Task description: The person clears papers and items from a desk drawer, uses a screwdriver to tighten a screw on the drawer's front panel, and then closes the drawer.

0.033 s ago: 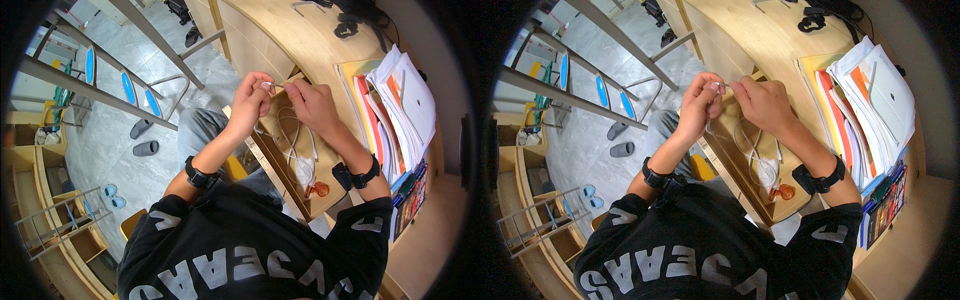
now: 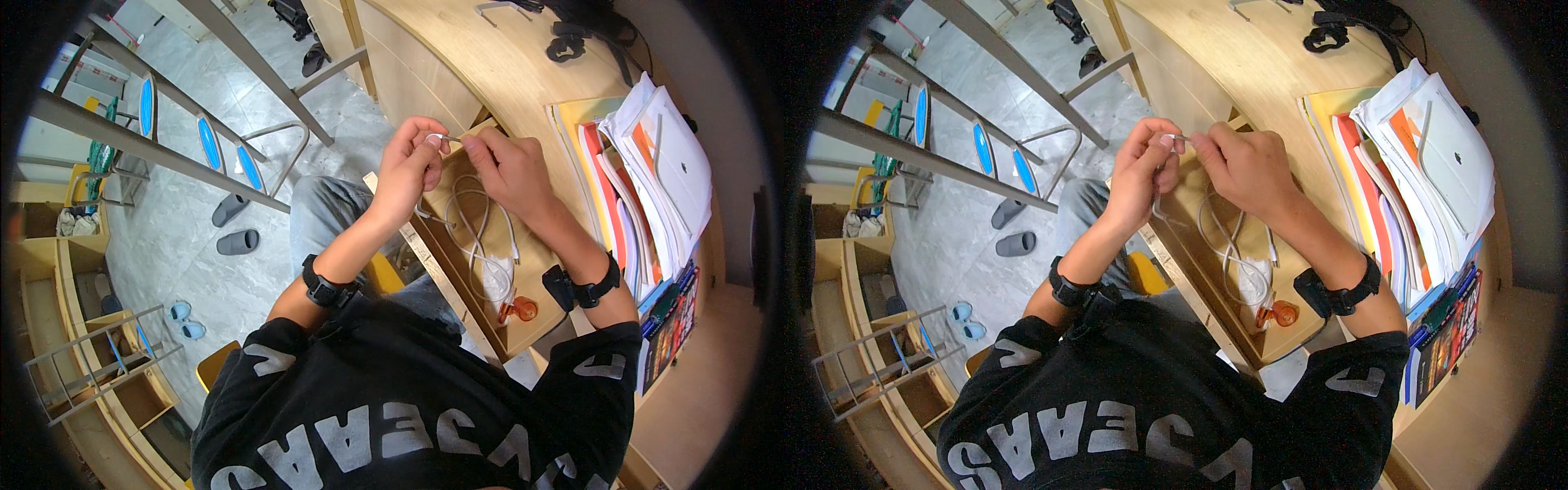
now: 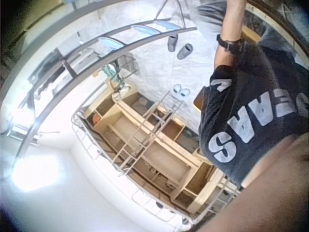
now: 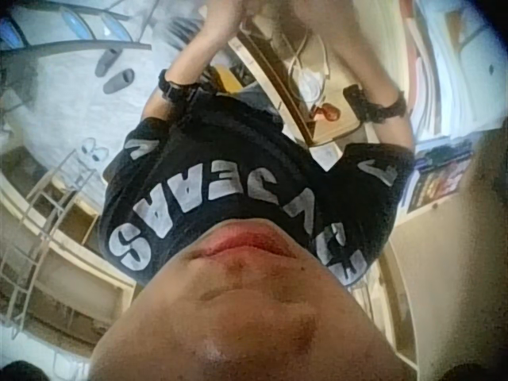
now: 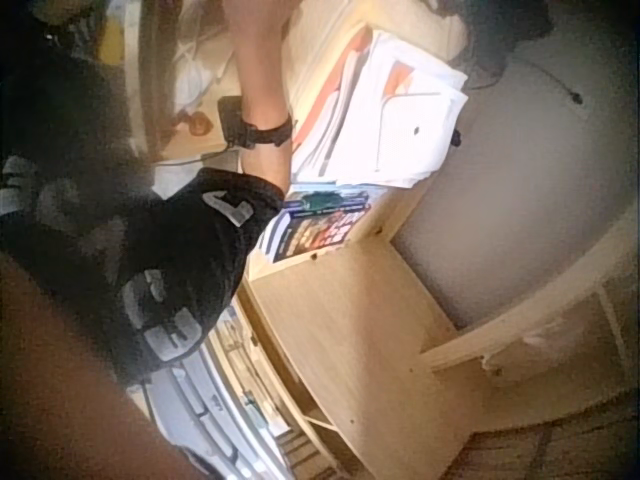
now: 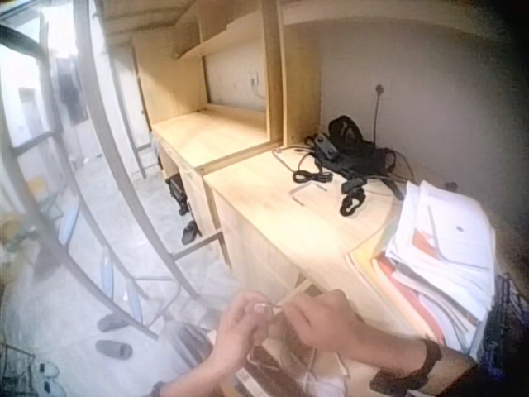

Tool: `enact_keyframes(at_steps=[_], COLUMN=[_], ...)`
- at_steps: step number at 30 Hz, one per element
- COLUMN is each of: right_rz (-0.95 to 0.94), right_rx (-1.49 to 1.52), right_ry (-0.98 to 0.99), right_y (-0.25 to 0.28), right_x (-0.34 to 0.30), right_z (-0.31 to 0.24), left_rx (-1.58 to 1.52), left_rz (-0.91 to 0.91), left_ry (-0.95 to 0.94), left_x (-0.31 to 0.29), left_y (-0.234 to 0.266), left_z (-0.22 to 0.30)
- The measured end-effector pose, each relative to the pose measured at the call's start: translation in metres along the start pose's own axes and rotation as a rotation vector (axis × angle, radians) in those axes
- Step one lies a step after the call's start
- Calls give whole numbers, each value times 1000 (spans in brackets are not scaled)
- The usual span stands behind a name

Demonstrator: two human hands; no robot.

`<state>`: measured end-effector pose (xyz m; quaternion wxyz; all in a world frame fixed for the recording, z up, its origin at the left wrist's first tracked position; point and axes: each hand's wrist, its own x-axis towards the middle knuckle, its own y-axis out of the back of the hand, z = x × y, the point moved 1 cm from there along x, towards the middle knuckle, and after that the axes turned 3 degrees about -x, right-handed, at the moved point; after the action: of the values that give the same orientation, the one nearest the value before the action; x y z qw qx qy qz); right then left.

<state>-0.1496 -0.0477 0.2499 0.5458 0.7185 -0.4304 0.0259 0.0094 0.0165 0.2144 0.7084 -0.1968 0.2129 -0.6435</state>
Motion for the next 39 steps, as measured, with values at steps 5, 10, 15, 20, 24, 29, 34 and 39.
enact_keyframes(at_steps=[5, 10, 15, 20, 24, 29, 34, 39], right_rz=[14, -7, -5, 4, 50, 54, 44, 40], right_rx=[123, 37, 143, 126, 84, -7, -8, 53], right_ry=[-87, -17, -127, -70, -9, 16, -4, -65], right_y=[-5, -2, 0, -2, -4, -3, 2, 1], right_x=[4, 0, 3, 1, 2, -1, 3, -1], right_z=[-9, 2, -8, -2, -4, -2, -2, -3], left_rx=[-10, -1, -41, 10, -12, 20, 6, 13], left_rz=[20, 3, 16, 13, 28, 12, 19, 37], left_ry=[-4, -17, -23, 6, 11, 8, 14, 10], left_x=[-3, -1, -1, -1, -1, -1, -1, -2], left_y=[5, 1, 3, 1, 2, 0, 0, -4], left_z=[2, 0, -1, 1, -1, 1, 1, 4])
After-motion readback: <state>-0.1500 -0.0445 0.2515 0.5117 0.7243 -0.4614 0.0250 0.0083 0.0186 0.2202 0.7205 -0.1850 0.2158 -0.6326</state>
